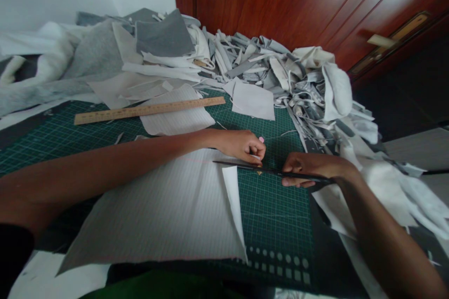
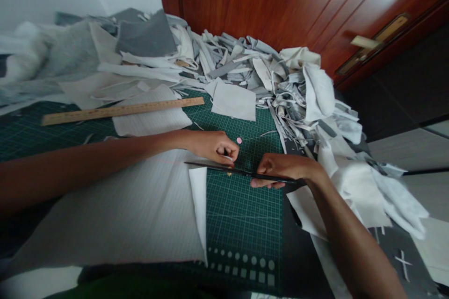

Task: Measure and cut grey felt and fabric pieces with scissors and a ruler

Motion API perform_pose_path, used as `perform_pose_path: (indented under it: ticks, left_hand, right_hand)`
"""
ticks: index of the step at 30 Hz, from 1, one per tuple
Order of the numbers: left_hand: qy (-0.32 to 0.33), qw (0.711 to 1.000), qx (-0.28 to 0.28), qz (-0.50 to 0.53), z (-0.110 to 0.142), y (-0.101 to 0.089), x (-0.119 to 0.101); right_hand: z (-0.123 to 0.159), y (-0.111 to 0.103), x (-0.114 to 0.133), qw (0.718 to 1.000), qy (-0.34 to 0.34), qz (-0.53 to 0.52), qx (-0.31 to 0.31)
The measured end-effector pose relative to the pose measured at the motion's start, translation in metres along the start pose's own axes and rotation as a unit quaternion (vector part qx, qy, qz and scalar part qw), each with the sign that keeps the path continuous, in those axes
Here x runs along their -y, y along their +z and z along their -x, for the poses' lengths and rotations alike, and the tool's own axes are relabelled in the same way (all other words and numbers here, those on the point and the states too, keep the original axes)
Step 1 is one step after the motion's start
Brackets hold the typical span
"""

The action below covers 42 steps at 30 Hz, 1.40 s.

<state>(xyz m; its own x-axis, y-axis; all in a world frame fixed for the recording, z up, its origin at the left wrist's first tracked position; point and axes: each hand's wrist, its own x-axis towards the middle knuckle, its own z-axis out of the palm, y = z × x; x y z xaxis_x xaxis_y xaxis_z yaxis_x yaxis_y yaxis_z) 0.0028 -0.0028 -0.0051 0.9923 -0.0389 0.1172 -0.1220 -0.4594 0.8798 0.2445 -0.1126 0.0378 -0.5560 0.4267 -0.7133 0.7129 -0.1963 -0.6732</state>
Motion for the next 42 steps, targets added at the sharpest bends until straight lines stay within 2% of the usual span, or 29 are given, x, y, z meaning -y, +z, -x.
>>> perform_pose_path:
  ticks: [10, 15, 23, 42]
  left_hand:
    - [0.008, 1.000, -0.020, -0.002, -0.001, 0.002, 0.003]
    - [0.013, 1.000, -0.017, -0.008, -0.001, 0.001, 0.006]
    - [-0.002, 1.000, -0.016, 0.007, -0.001, 0.001, 0.005]
    - [0.018, 0.999, -0.016, -0.022, 0.000, 0.002, 0.007]
  right_hand:
    - [0.001, -0.003, 0.009, 1.000, 0.008, 0.029, 0.000]
    - [-0.001, -0.008, 0.010, 0.999, -0.015, 0.036, 0.010]
    - [-0.004, -0.011, 0.000, 0.999, -0.028, 0.013, 0.015]
    - [-0.005, -0.010, -0.001, 1.000, -0.015, 0.005, 0.009]
